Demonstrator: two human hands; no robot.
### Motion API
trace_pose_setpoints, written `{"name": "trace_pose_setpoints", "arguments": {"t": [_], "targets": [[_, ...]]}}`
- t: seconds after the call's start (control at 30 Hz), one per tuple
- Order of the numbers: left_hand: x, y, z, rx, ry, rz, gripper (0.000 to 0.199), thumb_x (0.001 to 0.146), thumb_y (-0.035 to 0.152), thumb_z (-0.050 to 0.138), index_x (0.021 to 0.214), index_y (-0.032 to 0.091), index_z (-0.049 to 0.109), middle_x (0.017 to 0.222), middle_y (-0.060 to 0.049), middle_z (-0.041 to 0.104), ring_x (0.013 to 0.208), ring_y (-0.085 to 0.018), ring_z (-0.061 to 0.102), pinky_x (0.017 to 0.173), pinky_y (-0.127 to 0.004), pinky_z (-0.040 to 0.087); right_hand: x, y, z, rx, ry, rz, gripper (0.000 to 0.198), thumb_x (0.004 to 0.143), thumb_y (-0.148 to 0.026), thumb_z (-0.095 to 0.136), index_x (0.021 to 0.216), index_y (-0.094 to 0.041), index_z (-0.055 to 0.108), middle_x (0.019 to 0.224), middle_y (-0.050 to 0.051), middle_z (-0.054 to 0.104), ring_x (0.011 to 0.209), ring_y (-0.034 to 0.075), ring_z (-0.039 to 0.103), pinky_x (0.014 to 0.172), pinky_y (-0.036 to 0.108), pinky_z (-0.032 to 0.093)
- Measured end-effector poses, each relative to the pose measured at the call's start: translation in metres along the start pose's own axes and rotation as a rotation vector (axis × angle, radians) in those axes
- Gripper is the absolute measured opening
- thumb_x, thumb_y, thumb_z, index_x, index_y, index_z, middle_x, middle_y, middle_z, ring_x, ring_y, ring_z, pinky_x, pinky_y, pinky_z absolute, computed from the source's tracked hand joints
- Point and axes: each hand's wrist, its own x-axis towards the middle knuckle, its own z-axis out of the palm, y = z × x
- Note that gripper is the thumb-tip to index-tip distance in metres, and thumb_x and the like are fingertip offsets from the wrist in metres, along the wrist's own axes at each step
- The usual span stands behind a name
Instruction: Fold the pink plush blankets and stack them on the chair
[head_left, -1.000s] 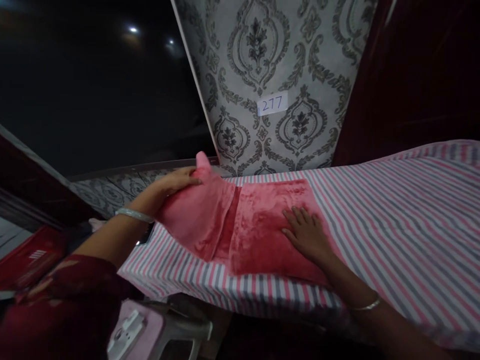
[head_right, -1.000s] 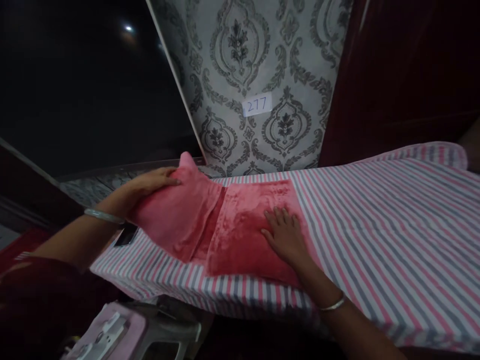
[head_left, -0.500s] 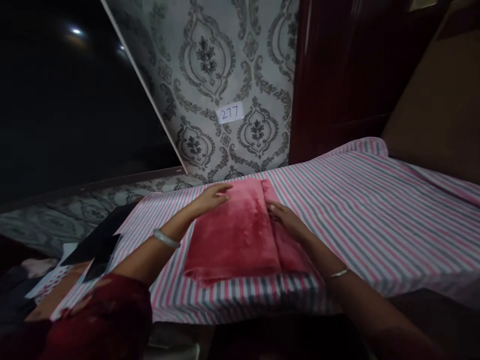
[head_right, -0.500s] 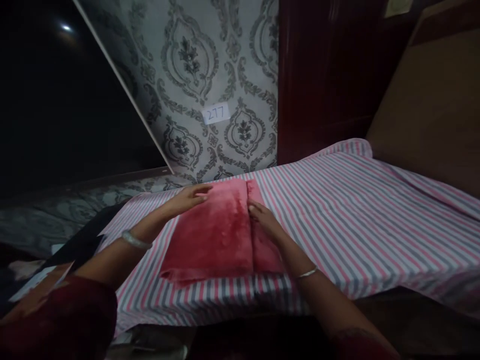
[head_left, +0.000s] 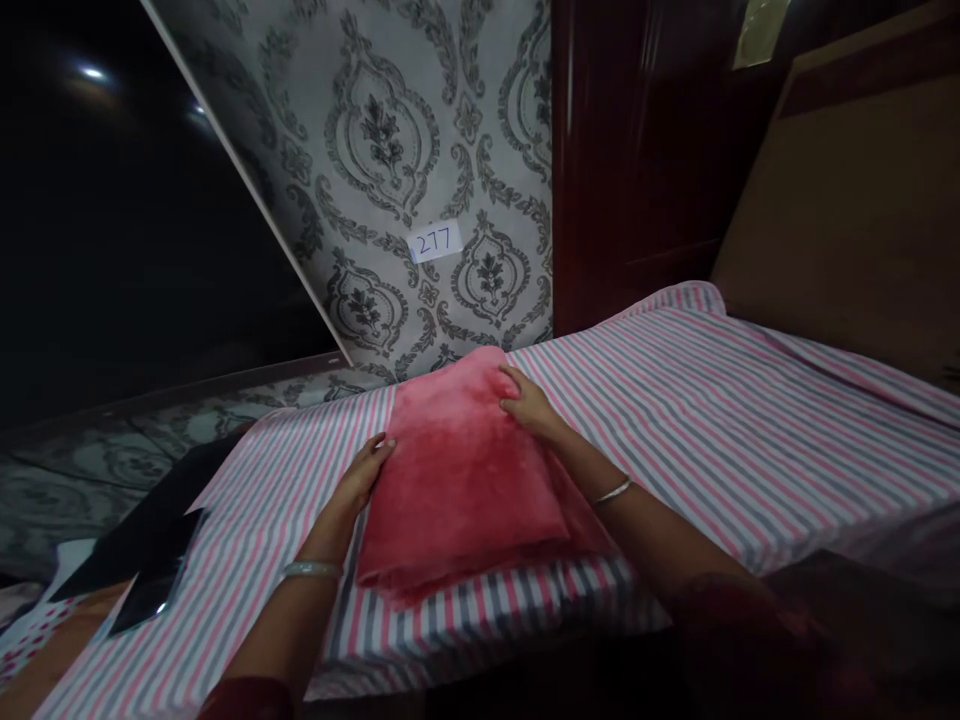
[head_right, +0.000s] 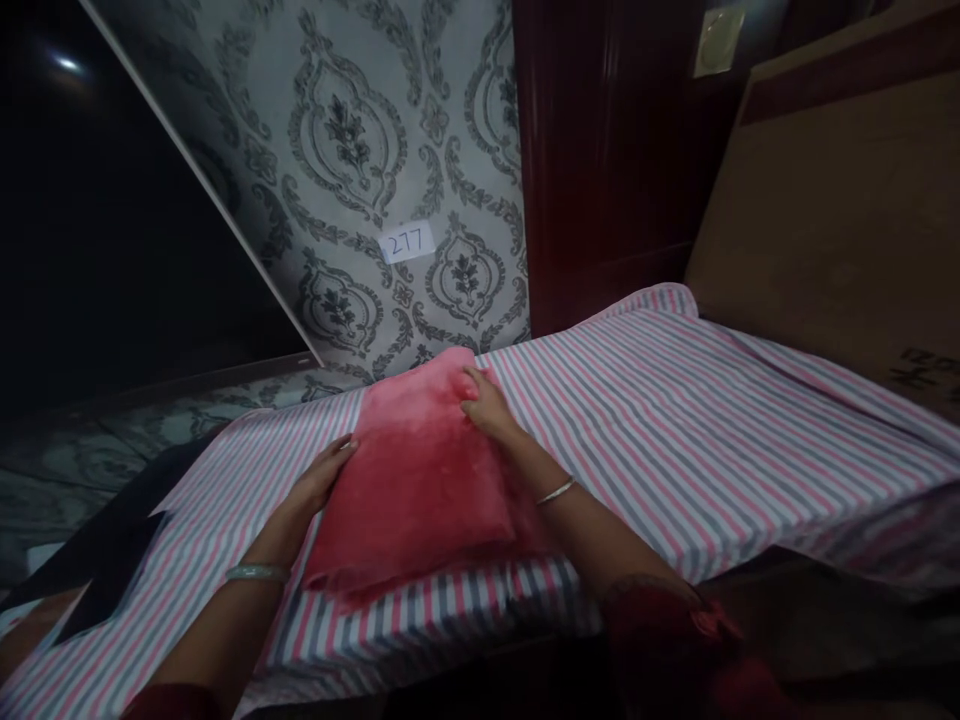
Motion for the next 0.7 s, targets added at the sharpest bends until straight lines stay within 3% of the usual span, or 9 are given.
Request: {"name": "trace_pose_setpoints", "arguments": {"t": [0.1, 0.23, 0.5, 0.57, 0.7], "targets": [[-0.007, 0.000, 0.003, 0.013, 0.010, 0.004, 0.073, 0.075, 0.036, 0.089, 0.138, 0.018, 0.057, 0.123, -0.015, 0.072, 0.101, -0.025, 0.074, 0.085, -0.034, 0.060, -0.007, 0.020, -0.007, -0.077, 0.014, 0.104, 0.081, 0.067, -0.007, 0.062, 0.147, -0.020, 0.056, 0.147, 0.011, 0.061, 0.124, 0.029, 0.065, 0.110, 0.043, 0.050], [-0.021, -0.003, 0.001, -0.013, -0.004, 0.025, 0.062, 0.078, 0.036, 0.087, 0.131, 0.015, 0.062, 0.128, -0.017, 0.070, 0.102, -0.025, 0.074, 0.091, -0.035, 0.059, -0.016, 0.041, -0.005, -0.092, 0.046, 0.043, 0.077, 0.070, -0.010, 0.062, 0.146, -0.024, 0.056, 0.148, 0.008, 0.060, 0.138, 0.028, 0.055, 0.120, 0.045, 0.039], [-0.081, -0.020, -0.011, -0.206, -0.204, -0.041, 0.063, 0.073, 0.038, 0.088, 0.131, 0.021, 0.067, 0.125, -0.013, 0.075, 0.118, -0.030, 0.071, 0.106, -0.039, 0.055, -0.011, 0.048, -0.015, -0.164, 0.097, 0.028, 0.072, 0.079, -0.031, 0.066, 0.148, -0.018, 0.053, 0.144, 0.013, 0.062, 0.132, 0.030, 0.058, 0.115, 0.046, 0.043], [-0.099, -0.033, -0.018, -0.265, -0.156, -0.052, 0.064, 0.075, 0.035, 0.086, 0.135, 0.023, 0.066, 0.125, -0.010, 0.075, 0.120, -0.028, 0.070, 0.108, -0.037, 0.054, -0.008, 0.049, -0.023, -0.188, 0.116, 0.069, 0.073, 0.080, -0.036, 0.068, 0.149, -0.017, 0.052, 0.147, 0.015, 0.059, 0.135, 0.032, 0.055, 0.116, 0.047, 0.041], [-0.128, -0.069, -0.031, -0.522, -0.053, -0.120, 0.060, 0.080, 0.027, 0.079, 0.138, 0.028, 0.064, 0.117, -0.005, 0.079, 0.115, -0.027, 0.072, 0.105, -0.038, 0.057, 0.005, 0.051, -0.037, -0.104, 0.062, 0.286, 0.078, 0.087, -0.047, 0.064, 0.155, -0.013, 0.044, 0.145, 0.019, 0.061, 0.131, 0.033, 0.059, 0.113, 0.047, 0.043]]}}
